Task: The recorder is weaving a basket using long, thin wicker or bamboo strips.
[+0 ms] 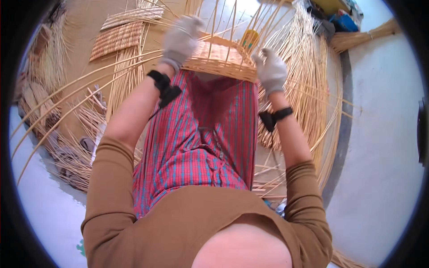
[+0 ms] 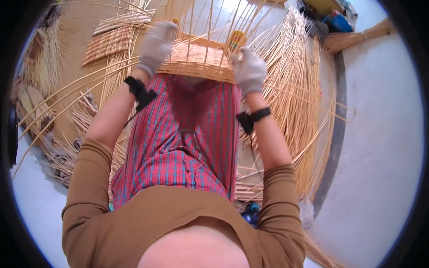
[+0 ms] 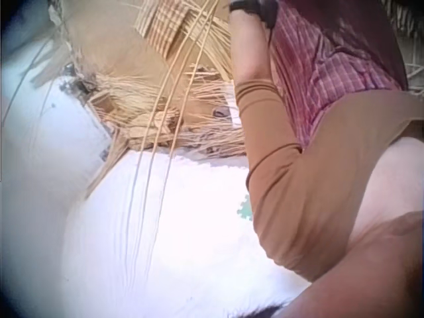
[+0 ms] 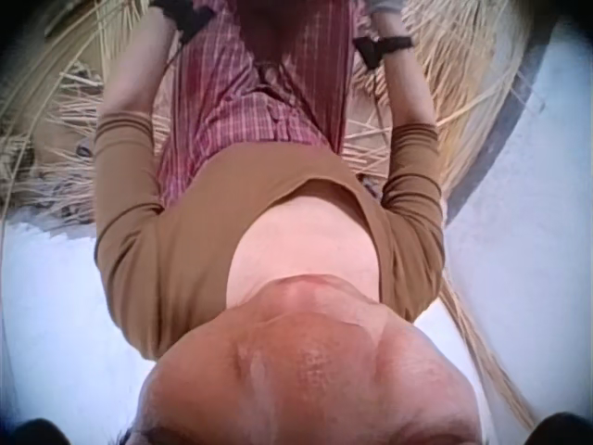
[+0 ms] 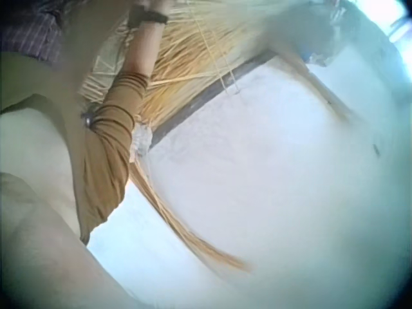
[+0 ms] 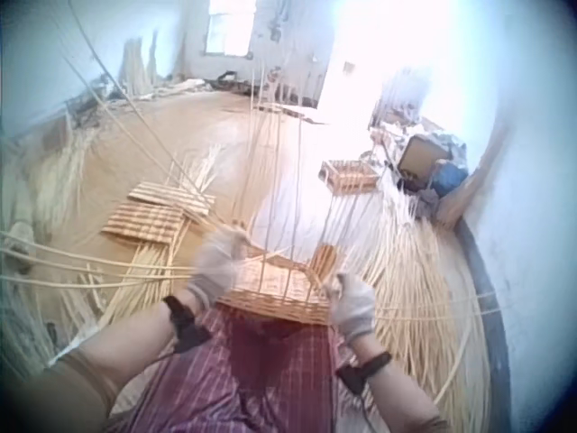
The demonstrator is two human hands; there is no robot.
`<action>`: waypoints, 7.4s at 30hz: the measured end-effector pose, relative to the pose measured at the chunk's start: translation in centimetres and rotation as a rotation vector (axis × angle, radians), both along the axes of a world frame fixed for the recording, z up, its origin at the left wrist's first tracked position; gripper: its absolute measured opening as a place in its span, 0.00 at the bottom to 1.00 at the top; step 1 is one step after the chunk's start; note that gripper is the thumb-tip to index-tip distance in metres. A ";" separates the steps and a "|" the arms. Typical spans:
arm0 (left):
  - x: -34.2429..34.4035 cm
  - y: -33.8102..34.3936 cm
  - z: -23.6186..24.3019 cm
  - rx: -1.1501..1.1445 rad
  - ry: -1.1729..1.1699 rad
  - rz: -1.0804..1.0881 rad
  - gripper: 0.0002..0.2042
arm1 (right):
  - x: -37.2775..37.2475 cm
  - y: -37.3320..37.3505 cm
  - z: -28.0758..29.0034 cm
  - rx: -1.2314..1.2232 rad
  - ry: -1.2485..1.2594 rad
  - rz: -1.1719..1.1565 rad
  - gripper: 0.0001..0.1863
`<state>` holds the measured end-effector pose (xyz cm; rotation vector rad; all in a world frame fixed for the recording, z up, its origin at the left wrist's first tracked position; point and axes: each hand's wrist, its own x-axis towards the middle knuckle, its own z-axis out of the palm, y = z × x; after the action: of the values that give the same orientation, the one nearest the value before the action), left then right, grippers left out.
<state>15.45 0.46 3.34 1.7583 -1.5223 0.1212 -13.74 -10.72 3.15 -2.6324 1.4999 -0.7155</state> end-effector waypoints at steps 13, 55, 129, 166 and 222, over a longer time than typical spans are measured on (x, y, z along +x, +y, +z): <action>9.2 -1.3 -6.1 1.068 0.252 0.004 0.23 | -1.6 -7.3 -3.2 0.197 0.654 0.385 0.13; -4.1 1.7 -6.9 0.263 -0.397 -0.210 0.23 | 5.0 2.6 -1.3 0.494 -0.500 0.532 0.26; 7.5 5.0 -3.2 0.471 0.317 -0.091 0.21 | -5.6 -2.1 1.0 0.133 0.113 0.214 0.13; -17.1 -2.5 -6.9 0.189 -0.039 -0.363 0.39 | -10.6 0.4 7.5 -0.520 0.436 0.633 0.04; 2.5 10.1 -4.3 0.153 -0.416 0.105 0.27 | 25.2 1.5 -2.6 0.905 -1.178 0.361 0.23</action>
<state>17.96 10.57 -0.97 2.0255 -1.7660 0.4589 11.50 -9.17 0.52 -1.2726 0.6719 -0.9469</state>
